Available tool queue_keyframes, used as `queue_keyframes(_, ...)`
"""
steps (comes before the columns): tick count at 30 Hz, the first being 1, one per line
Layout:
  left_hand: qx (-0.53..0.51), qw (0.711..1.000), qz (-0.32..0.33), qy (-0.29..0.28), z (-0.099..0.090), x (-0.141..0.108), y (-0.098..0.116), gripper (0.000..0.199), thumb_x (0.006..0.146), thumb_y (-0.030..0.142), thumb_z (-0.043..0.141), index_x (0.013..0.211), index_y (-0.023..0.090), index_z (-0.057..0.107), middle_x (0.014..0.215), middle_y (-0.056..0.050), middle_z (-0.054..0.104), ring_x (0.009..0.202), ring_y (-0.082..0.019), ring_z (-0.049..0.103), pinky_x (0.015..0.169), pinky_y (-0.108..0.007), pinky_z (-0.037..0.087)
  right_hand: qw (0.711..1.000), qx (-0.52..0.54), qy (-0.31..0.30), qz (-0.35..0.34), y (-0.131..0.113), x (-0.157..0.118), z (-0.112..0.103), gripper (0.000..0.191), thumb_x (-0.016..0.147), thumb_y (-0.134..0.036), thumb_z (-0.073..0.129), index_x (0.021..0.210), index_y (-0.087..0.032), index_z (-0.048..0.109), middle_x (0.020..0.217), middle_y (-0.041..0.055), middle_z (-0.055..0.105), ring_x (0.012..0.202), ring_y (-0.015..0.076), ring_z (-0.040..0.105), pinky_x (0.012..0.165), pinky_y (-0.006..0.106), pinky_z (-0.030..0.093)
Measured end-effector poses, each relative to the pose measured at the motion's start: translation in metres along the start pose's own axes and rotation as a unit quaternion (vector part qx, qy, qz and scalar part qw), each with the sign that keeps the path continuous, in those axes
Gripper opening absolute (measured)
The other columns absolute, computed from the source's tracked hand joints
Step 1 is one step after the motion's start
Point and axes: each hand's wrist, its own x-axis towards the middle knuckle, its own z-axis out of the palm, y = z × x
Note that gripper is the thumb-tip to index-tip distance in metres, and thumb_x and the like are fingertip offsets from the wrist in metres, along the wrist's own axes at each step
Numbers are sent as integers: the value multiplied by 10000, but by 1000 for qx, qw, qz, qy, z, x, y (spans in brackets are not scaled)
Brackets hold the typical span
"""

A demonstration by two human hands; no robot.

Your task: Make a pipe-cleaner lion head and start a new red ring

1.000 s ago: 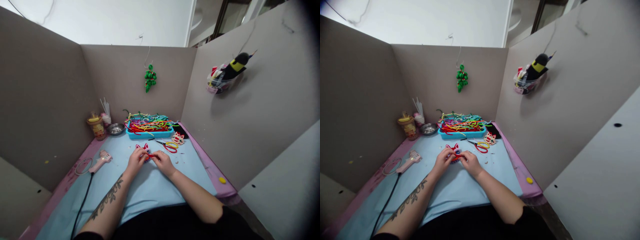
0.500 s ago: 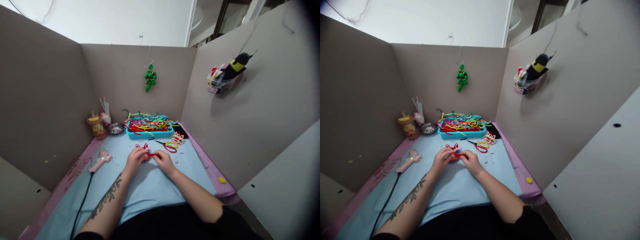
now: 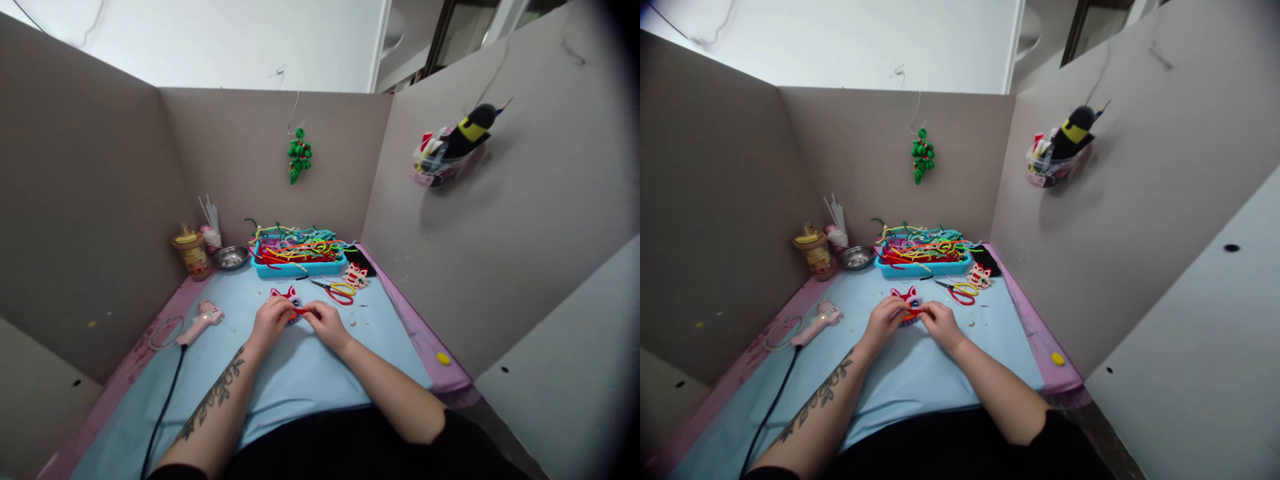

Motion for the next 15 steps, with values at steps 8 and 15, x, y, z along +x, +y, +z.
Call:
queue_keyframes(8,-17,1000,-14,-3,2,-1,-3,118,839,178,556,902,187,655,888,-75,655,855,-179,609,770,-313,499,1000,-1,2,7,-2,0,0,111,822,-239,555,830,-179,648,731,36,643,665,154,583,635,264,463)
queue_keyframes(15,-27,999,-24,-11,3,0,2,81,836,212,572,845,190,649,861,-71,652,857,-182,609,772,-316,496,1000,-16,-19,-15,-5,-1,1,183,807,-254,590,967,-170,616,827,50,650,661,143,574,616,256,466)
